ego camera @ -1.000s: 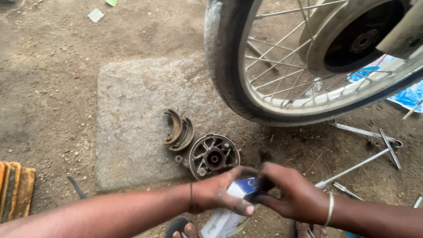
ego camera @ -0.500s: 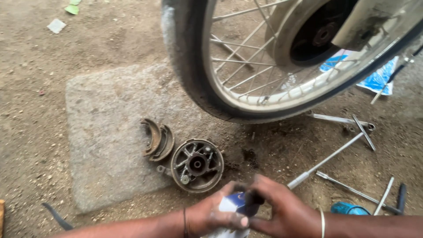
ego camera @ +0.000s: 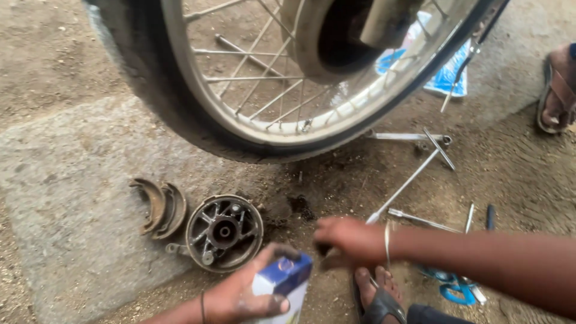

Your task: The person replaces the front brake shoes on a motorcycle. They take new brake shoes out of a box, fit the springs to join the pair, work the shoe assembly into the wheel hub, and use a T-handle wrench on the hub while old shoes and the brake panel lie on the ground.

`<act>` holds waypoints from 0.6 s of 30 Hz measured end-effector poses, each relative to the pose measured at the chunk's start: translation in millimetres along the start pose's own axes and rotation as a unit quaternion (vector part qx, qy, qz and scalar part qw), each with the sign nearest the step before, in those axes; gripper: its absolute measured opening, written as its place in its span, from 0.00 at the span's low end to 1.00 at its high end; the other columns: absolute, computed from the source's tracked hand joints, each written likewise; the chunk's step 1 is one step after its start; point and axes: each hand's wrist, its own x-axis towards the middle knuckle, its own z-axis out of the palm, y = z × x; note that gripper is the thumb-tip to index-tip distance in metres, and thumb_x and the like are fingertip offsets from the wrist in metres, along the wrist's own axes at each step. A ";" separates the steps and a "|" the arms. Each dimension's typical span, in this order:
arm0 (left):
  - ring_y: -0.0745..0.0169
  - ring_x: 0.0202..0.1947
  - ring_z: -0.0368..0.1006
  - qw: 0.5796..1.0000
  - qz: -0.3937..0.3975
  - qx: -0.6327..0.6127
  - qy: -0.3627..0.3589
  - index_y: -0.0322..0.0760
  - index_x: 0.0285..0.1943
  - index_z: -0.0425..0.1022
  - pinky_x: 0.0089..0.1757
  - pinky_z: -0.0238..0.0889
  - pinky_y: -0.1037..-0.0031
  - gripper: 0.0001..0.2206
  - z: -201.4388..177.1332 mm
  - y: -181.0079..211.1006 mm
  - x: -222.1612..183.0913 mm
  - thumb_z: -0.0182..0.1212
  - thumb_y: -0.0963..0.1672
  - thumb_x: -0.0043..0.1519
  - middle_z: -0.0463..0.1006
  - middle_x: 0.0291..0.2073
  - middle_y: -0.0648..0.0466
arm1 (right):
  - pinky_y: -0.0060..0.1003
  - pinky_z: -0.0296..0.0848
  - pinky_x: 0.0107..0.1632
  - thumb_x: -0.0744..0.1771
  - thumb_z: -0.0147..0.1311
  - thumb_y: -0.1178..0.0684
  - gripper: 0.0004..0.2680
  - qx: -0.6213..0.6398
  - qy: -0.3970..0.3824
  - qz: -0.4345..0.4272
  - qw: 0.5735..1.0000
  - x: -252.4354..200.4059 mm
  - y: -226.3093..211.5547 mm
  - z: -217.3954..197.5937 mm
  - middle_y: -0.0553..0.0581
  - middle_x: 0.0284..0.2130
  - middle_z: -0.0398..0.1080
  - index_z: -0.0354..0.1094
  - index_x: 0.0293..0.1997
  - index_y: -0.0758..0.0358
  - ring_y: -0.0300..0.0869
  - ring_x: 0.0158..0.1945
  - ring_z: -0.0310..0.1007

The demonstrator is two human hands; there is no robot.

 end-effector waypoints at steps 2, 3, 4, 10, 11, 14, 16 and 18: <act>0.53 0.40 0.78 0.997 -0.057 0.043 0.013 0.51 0.70 0.55 0.37 0.77 0.70 0.39 1.3 24.8 5.3 0.68 0.49 0.47 0.75 0.49 0.42 | 0.44 0.74 0.50 0.64 0.65 0.48 0.12 -0.092 -0.066 0.053 0.992 7.2 32.3 -23.0 0.59 0.46 0.69 0.71 0.45 0.61 0.49 0.49 0.72; 0.52 0.35 0.79 0.990 -0.111 0.086 0.029 0.55 0.71 0.54 0.33 0.78 0.70 0.40 2.2 36.9 7.8 0.67 0.49 0.45 0.76 0.46 0.42 | 0.45 0.74 0.54 0.65 0.64 0.47 0.14 -0.186 -0.132 0.102 0.968 10.6 48.6 -33.8 0.62 0.51 0.70 0.71 0.51 0.61 0.50 0.53 0.72; 0.52 0.35 0.79 0.989 -0.113 0.088 0.027 0.55 0.71 0.54 0.33 0.78 0.70 0.40 0.6 29.3 15.7 0.67 0.49 0.45 0.76 0.46 0.42 | 0.45 0.74 0.54 0.65 0.64 0.47 0.14 -0.182 -0.131 0.103 0.969 8.7 63.8 -44.6 0.62 0.51 0.70 0.71 0.51 0.61 0.50 0.53 0.72; 0.46 0.38 0.80 0.986 -0.162 0.042 0.003 0.45 0.62 0.66 0.39 0.82 0.62 0.26 0.6 16.5 53.4 0.57 0.39 0.51 0.74 0.51 0.47 | 0.36 0.83 0.45 0.67 0.57 0.57 0.12 -0.376 -0.116 0.176 0.902 15.7 139.0 -68.4 0.61 0.50 0.70 0.68 0.56 0.60 0.46 0.47 0.75; 0.50 0.44 0.79 0.981 -0.110 0.158 -0.035 0.43 0.60 0.71 0.45 0.77 0.63 0.22 -0.5 1.5 59.7 0.57 0.38 0.54 0.77 0.52 0.48 | 0.41 0.78 0.50 0.66 0.58 0.54 0.11 -0.405 -0.119 0.149 0.894 19.7 146.5 -62.2 0.61 0.50 0.70 0.69 0.53 0.60 0.48 0.49 0.73; 0.55 0.51 0.78 0.959 -0.055 0.271 -0.068 0.42 0.56 0.76 0.53 0.71 0.65 0.16 -2.2 -2.1 66.9 0.57 0.38 0.58 0.80 0.53 0.51 | 0.44 0.74 0.54 0.66 0.60 0.51 0.11 -0.454 -0.125 0.108 0.876 22.9 152.8 -41.9 0.61 0.47 0.71 0.70 0.50 0.62 0.48 0.49 0.72; 0.57 0.51 0.78 0.958 -0.051 0.274 -0.063 0.42 0.54 0.77 0.55 0.71 0.67 0.15 -6.5 9.2 68.3 0.57 0.39 0.58 0.81 0.53 0.53 | 0.43 0.75 0.53 0.66 0.60 0.49 0.12 -0.476 -0.123 0.095 0.866 23.1 158.2 -33.4 0.61 0.44 0.72 0.69 0.50 0.65 0.47 0.48 0.72; 0.55 0.51 0.77 0.930 -0.063 0.354 -0.078 0.44 0.56 0.76 0.55 0.71 0.67 0.15 -11.8 18.4 69.0 0.60 0.41 0.59 0.79 0.54 0.51 | 0.40 0.77 0.47 0.66 0.59 0.50 0.11 -0.495 -0.092 0.066 0.862 24.3 170.3 -27.0 0.60 0.40 0.73 0.69 0.48 0.67 0.45 0.45 0.73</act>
